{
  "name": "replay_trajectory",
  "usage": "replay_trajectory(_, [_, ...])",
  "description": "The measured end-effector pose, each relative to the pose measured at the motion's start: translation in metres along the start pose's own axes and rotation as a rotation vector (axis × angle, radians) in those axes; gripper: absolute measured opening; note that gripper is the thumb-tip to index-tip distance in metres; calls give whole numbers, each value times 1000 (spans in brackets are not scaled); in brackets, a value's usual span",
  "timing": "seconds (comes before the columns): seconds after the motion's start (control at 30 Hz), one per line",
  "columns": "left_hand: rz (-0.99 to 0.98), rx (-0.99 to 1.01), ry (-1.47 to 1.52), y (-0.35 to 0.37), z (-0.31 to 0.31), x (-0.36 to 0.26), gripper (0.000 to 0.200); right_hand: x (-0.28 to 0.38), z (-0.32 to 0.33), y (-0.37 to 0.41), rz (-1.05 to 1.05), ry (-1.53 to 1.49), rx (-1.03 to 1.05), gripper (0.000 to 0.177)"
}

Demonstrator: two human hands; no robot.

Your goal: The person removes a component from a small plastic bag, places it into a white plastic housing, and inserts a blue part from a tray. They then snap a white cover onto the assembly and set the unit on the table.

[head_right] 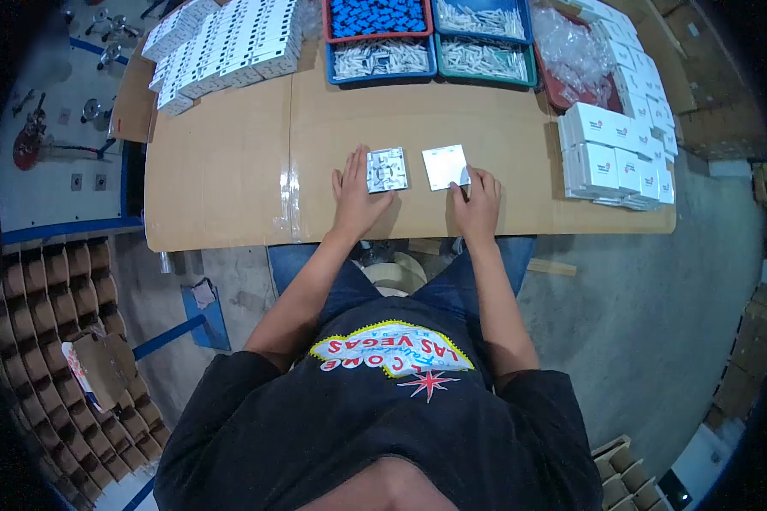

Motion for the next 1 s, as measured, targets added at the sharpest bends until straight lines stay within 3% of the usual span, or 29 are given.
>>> replay_trajectory(0.13, [-49, 59, 8, -8, -2, -8, 108, 2, -2, 2, 86, -11, -51, 43])
replay_trajectory(0.3, [-125, -36, -146, -6, -12, -10, 111, 3, -2, 3, 91, -13, -76, 42])
replay_trajectory(0.47, [-128, -66, -60, -6, -11, -16, 120, 0, 8, -5, 35, -40, -119, 34])
replay_trajectory(0.6, [-103, -65, -75, -6, -9, -20, 123, -9, 31, -31, -96, -237, 44, 26])
replay_trajectory(0.7, [-96, -56, -83, -6, -14, -20, 124, -17, 73, -81, -105, -266, 72, 24])
replay_trajectory(0.77, [-84, -59, -90, -8, -12, -21, 125, -33, 101, -128, 145, -33, -65, 24])
replay_trajectory(0.83, [-43, -30, -106, -9, -10, -26, 127, -46, 131, -185, 49, -78, -129, 23])
replay_trajectory(0.9, [-63, -42, -141, -10, -13, -26, 128, -80, 153, -245, 61, 94, -164, 24])
replay_trajectory(1.0, [-40, -11, -146, -9, -12, -26, 127, -159, 160, -334, -139, 317, -151, 27])
Point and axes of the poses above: each hand's wrist, its own y-axis away from the middle knuckle, its own z-axis out of the back of the hand, x = y × z, the point moved 1 cm from there along -y, towards the middle knuckle, and after that the axes turned 2 degrees about -x, right-handed, at the moved point
